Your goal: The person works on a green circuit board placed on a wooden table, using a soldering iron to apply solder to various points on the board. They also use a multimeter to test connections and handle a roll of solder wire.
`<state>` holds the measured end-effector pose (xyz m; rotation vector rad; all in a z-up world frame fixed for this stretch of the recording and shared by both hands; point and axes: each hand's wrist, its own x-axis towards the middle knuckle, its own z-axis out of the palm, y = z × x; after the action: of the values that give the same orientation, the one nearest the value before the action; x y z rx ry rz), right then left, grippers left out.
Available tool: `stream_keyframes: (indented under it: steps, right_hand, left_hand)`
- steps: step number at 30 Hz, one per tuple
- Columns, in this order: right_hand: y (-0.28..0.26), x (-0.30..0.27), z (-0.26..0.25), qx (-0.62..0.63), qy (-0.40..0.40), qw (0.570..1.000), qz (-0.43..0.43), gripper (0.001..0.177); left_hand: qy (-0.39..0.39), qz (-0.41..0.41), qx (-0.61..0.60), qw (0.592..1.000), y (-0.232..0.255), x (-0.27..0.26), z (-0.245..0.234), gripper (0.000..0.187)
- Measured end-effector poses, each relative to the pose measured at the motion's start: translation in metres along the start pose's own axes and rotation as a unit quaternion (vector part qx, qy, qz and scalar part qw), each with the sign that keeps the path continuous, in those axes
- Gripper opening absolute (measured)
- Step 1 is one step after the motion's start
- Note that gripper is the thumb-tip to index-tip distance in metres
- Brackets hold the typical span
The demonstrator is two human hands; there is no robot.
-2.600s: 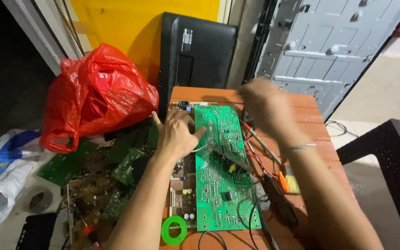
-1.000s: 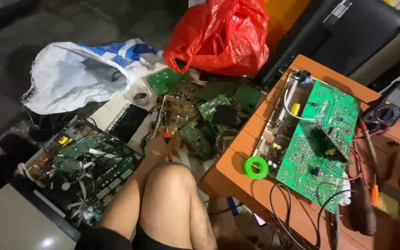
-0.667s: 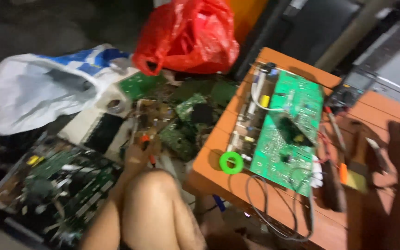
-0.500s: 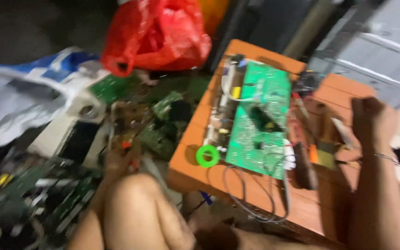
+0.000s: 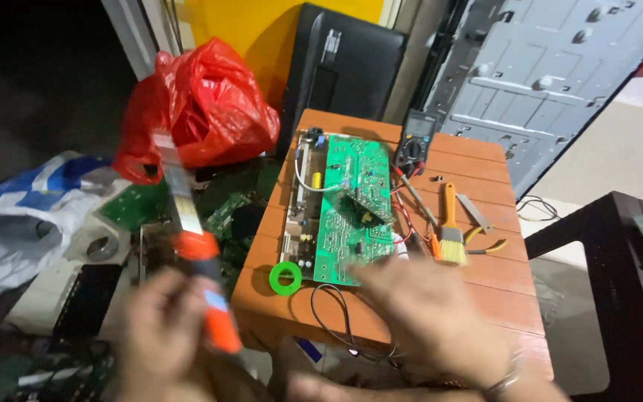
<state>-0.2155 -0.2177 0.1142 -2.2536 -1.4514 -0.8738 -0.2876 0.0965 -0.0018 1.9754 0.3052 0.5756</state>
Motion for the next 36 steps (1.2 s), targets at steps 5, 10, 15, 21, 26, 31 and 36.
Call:
stream_keyframes:
  steps: [5, 10, 15, 21, 26, 31, 36]
  right_hand:
    - [-0.02, -0.024, 0.032, 0.15, 0.003, 0.989, 0.008, 0.047]
    - [-0.003, -0.071, 0.044, 0.064, 0.098, 0.992, 0.056, 0.062]
    - [0.005, -0.111, 0.049, 0.084, 0.145, 0.971, 0.173, 0.054]
    - [0.048, -0.119, 0.033, 0.171, 0.23, 0.926, 0.244, 0.049]
    - [0.077, -0.102, 0.042, 0.294, 0.273, 0.85, 0.342, 0.042]
    - [0.07, -0.081, 0.056, 0.302, 0.166, 0.898, 0.275, 0.027]
    - [0.044, -0.033, 0.057, 0.236, 0.052, 0.954, 0.178, 0.043]
  left_hand:
    - [-0.161, 0.029, -0.286, 0.944, 0.087, -0.035, 0.075, 0.019]
    - [-0.24, 0.003, -0.253, 0.937, 0.117, -0.032, 0.119, 0.016]
    - [-0.248, 0.117, -0.112, 0.955, 0.128, -0.022, 0.112, 0.034]
    - [-0.101, 0.234, 0.13, 0.958, 0.04, 0.004, 0.078, 0.054]
    - [-0.108, 0.214, 0.17, 0.956, 0.004, 0.003, 0.079, 0.049]
    - [-0.101, 0.175, -0.017, 0.979, 0.025, 0.004, 0.058, 0.048]
    - [-0.148, 0.213, -0.148, 0.955, 0.05, 0.01, 0.065, 0.056]
